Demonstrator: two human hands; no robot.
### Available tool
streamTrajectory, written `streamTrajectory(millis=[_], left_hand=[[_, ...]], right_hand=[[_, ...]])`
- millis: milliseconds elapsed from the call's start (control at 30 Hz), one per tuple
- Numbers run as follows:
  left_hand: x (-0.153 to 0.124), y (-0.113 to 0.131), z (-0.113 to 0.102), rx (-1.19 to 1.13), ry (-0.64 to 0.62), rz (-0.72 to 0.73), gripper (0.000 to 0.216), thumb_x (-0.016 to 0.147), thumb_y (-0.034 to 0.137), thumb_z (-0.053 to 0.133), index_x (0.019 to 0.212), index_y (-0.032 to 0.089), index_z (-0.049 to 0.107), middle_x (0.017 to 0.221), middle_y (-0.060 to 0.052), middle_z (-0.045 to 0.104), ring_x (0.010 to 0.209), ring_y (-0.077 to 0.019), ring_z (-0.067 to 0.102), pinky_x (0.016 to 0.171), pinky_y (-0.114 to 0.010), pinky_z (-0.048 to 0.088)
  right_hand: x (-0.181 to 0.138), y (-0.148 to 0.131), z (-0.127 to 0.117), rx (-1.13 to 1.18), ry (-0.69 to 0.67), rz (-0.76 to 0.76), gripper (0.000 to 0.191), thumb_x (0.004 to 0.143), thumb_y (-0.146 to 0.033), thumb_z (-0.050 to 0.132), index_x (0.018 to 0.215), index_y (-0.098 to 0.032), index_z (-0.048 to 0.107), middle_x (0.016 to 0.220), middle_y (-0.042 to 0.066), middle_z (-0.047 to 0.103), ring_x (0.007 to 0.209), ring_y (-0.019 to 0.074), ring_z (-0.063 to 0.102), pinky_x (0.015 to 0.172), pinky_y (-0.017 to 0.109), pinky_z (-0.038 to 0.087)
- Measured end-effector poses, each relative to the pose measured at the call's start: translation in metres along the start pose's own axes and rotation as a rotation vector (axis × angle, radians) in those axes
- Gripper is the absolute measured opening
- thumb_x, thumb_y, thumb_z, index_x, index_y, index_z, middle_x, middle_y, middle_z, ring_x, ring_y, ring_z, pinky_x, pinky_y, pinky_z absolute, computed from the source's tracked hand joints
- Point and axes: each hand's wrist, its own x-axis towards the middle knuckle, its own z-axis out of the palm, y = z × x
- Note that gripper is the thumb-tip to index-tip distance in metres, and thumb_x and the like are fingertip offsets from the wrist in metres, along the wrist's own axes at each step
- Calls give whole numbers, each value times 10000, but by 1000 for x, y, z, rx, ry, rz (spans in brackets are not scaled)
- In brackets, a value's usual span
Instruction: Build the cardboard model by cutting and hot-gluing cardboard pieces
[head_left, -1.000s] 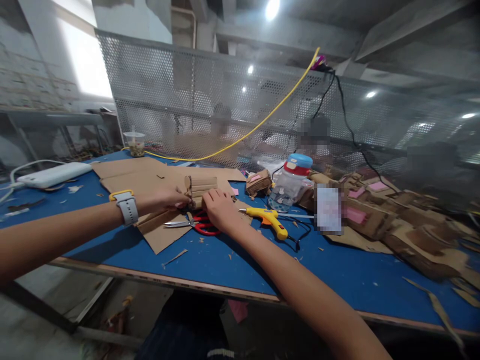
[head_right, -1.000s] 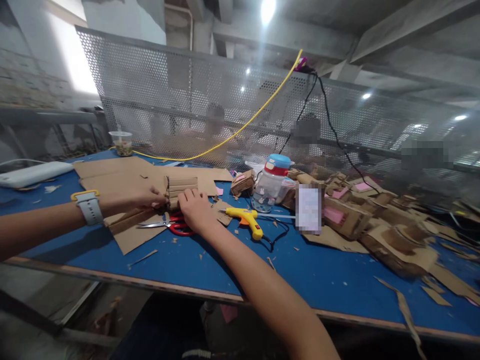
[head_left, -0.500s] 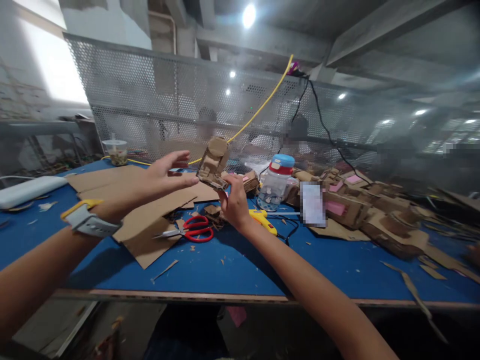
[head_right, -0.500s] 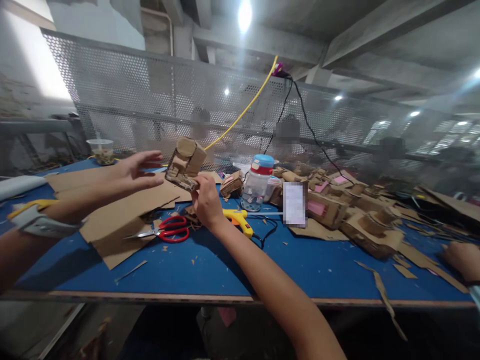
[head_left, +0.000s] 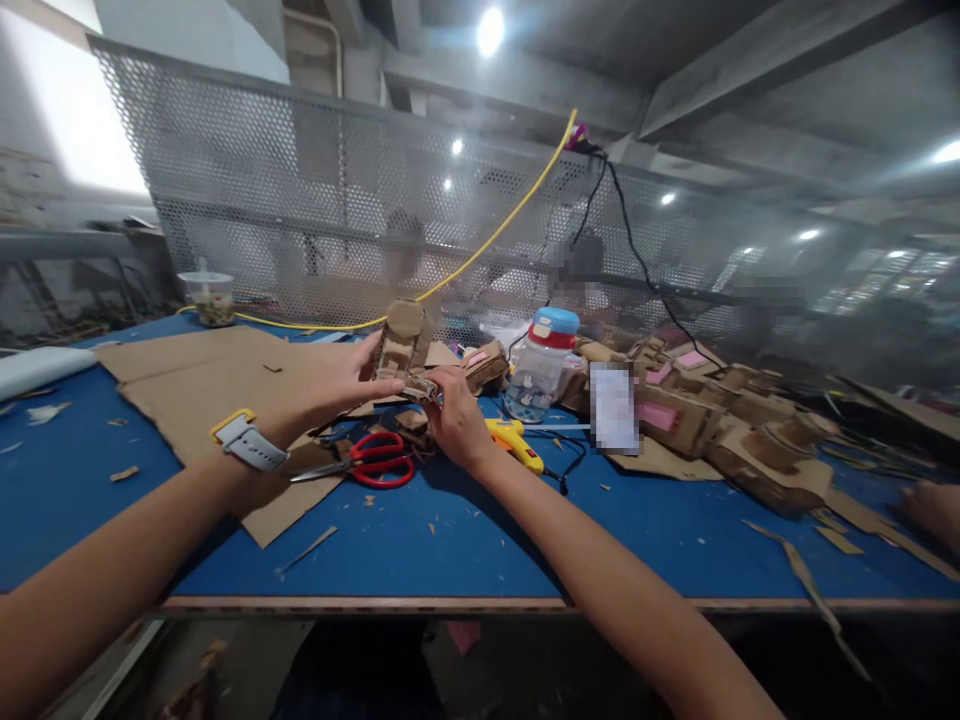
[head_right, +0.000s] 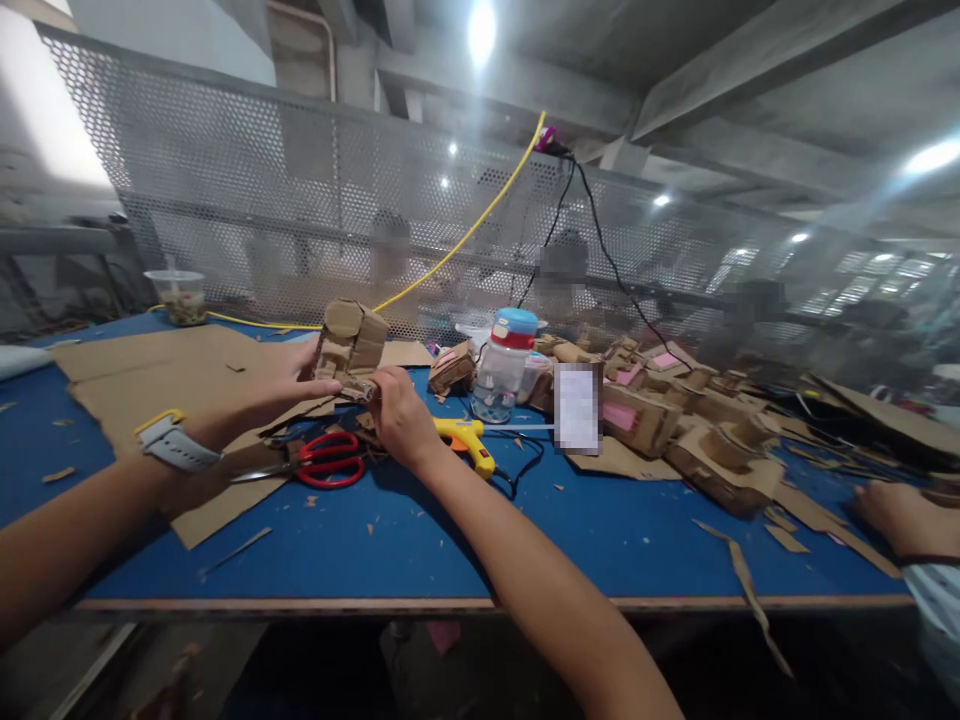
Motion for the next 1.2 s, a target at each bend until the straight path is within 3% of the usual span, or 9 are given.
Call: streamTrajectory(millis=[167,600,1200], left_hand=[[0,-3,-3,15,-5,16,868,668,440,786,1408,196,403,1319,-152,592,1219,-344,558,1018,-432,470],[-5,-9,-14,77,-43,-33,775,673,423,799,1344,225,466,1240,-126,642,1123,-318,613,928,-388,512],[-6,-6,-9,40,-5,-26,836,643,510,792,1364,234,473,1272,-114,637,1208,-352,567,990,-407,495]], right_hand=[[0,-4,-1,-21,-51,38,208,921,-155,420,1128,-175,438,1109,145,574,1076,228,559,967,431,471],[-4,-5,1,14,-96,-27,219,935,-136,376,1148,-177,411,1094,136,561,1070,213,543,945,404,490],[-3,-8,-3,-7,-95,33,239,902,-116,393,1135,-164,426,1106,143,549,1103,213,532,978,392,466]])
